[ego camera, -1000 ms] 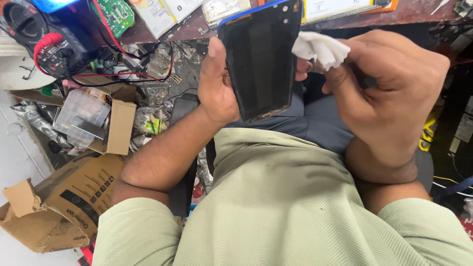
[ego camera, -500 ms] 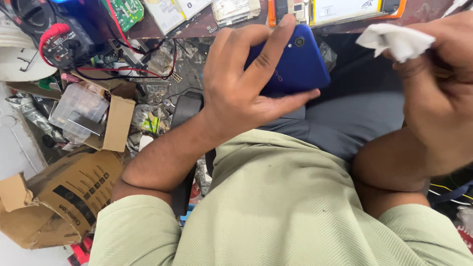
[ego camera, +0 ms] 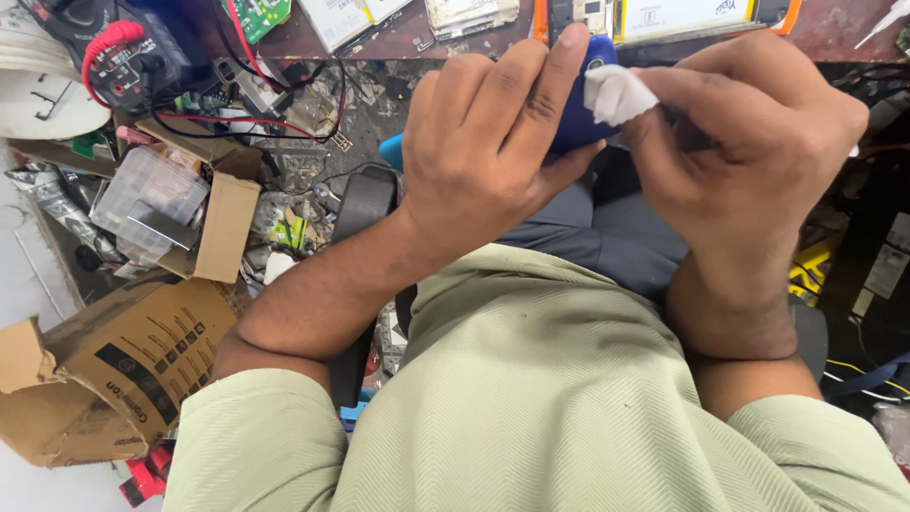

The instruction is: The person wipes a smartphone with a tissue, removes its back cover and battery, then presses a protective sticker onto the back of the phone and smooths it down. They then wrap a rubber band around the phone and hold it up.

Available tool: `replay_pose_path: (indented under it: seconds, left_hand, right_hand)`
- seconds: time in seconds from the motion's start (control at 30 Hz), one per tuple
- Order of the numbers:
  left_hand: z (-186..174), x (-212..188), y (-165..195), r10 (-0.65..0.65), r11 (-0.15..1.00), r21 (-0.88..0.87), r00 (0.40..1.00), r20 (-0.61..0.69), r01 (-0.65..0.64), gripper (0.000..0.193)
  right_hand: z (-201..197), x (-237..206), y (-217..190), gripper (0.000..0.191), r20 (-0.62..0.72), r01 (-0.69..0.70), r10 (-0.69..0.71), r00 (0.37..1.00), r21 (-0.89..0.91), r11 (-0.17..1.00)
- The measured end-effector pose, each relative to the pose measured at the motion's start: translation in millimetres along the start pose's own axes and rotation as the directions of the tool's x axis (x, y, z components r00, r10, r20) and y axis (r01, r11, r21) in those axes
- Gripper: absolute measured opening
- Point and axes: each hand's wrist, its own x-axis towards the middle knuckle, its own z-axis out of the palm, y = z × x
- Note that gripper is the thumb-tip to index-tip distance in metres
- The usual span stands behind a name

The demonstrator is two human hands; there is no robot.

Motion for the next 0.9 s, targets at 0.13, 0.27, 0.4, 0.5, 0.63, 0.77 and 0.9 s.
replay_pose_path:
  seconds: [0.13, 0.27, 0.4, 0.5, 0.63, 0.77, 0.9]
  left_hand:
    - [1.2, -0.2, -0.4, 0.007, 1.000, 0.004, 1.000, -0.014, -0.007, 0.073]
    - [2.9, 0.1, -0.6, 0.014, 1.000, -0.010, 1.000, 0.005, -0.014, 0.076]
    - [3.8, -1.4, -1.3, 0.017, 1.000, -0.022, 1.000, 0.003, -0.017, 0.077]
    - [4.8, -2.8, -2.6, 0.030, 0.999, -0.026, 1.000, 0.000, -0.030, 0.077]
    - [5.4, -2.7, -3.6, 0.028, 0.999, -0.021, 1.000, 0.015, -0.027, 0.078]
    - [2.9, 1.8, -4.3, 0.024, 0.999, -0.039, 1.000, -0.005, -0.024, 0.078]
    - [-1.2, 5.9, -4.5, -0.094, 0.945, -0.317, 0.995, -0.033, 0.078, 0.080]
  right_hand:
    - [1.1, -1.1, 4.7, 0.022, -0.004, 0.014, -0.014, 1.000, 0.027, 1.000]
    - [0.3, -0.3, 7.8, 0.021, 0.013, 0.020, -0.020, 1.000, -0.004, 1.000]
    - [1.4, 2.8, 8.5, 0.020, 0.006, 0.005, -0.005, 1.000, -0.004, 1.000]
    - [3.8, 2.7, 5.0, 0.015, -0.009, -0.047, 0.047, 0.999, -0.017, 0.999]
    - [3.3, -2.3, 2.6, 0.022, 0.031, 0.000, 0.000, 1.000, 0.004, 1.000]
    - [6.0, -9.5, 13.0, 0.020, -0.014, 0.027, -0.028, 1.000, -0.055, 0.998]
    - [4.9, -17.6, 28.2, 0.021, -0.153, -0.107, 0.102, 0.983, -0.024, 0.994]
